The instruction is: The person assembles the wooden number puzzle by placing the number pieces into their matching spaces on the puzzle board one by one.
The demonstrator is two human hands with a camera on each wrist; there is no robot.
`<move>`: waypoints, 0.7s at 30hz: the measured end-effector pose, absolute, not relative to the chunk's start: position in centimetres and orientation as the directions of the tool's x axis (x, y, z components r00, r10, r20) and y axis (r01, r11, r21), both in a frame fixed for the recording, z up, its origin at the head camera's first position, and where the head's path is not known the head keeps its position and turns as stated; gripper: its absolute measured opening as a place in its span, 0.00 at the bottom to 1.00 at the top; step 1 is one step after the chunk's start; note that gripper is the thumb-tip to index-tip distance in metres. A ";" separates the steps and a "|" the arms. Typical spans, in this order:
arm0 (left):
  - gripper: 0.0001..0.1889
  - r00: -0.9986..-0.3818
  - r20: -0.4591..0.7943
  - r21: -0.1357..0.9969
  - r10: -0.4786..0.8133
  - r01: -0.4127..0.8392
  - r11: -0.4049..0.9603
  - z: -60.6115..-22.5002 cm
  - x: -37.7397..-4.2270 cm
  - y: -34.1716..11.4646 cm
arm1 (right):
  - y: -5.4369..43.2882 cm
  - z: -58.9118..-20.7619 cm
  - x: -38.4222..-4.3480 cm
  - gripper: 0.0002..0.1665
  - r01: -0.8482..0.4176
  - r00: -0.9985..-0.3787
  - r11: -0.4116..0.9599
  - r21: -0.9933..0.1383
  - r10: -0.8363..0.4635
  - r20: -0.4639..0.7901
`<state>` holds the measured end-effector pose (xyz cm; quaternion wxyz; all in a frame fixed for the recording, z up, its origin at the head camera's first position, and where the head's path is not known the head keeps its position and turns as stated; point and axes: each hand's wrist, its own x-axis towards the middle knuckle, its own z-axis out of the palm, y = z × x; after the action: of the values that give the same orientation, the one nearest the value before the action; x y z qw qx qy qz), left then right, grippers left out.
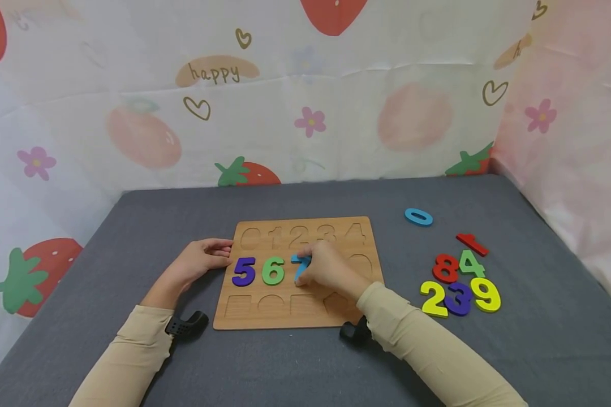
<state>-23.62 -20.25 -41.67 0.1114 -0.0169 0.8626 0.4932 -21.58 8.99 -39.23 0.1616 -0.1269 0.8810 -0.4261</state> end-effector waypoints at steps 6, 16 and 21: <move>0.27 -0.974 -0.211 0.844 0.078 -0.142 0.517 -41.7 -23.6 -20.2 | 8.6 -39.2 -21.6 0.35 -0.106 -0.927 0.678 -0.727 -0.333 -0.175; 0.27 -0.974 -0.211 0.845 0.080 -0.141 0.516 -41.7 -23.6 -20.1 | 10.6 -38.3 -21.2 0.41 -0.072 -0.920 0.600 -0.797 -0.348 -0.179; 0.27 -0.975 -0.210 0.845 0.079 -0.140 0.516 -41.5 -23.5 -20.2 | 13.4 -36.6 -21.8 0.40 -0.074 -0.936 0.635 -0.769 -0.310 -0.167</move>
<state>-23.50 -20.17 -41.54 0.1115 -0.0175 0.8635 0.4915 -21.75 13.44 -36.61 0.1430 -0.1074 0.8928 -0.4134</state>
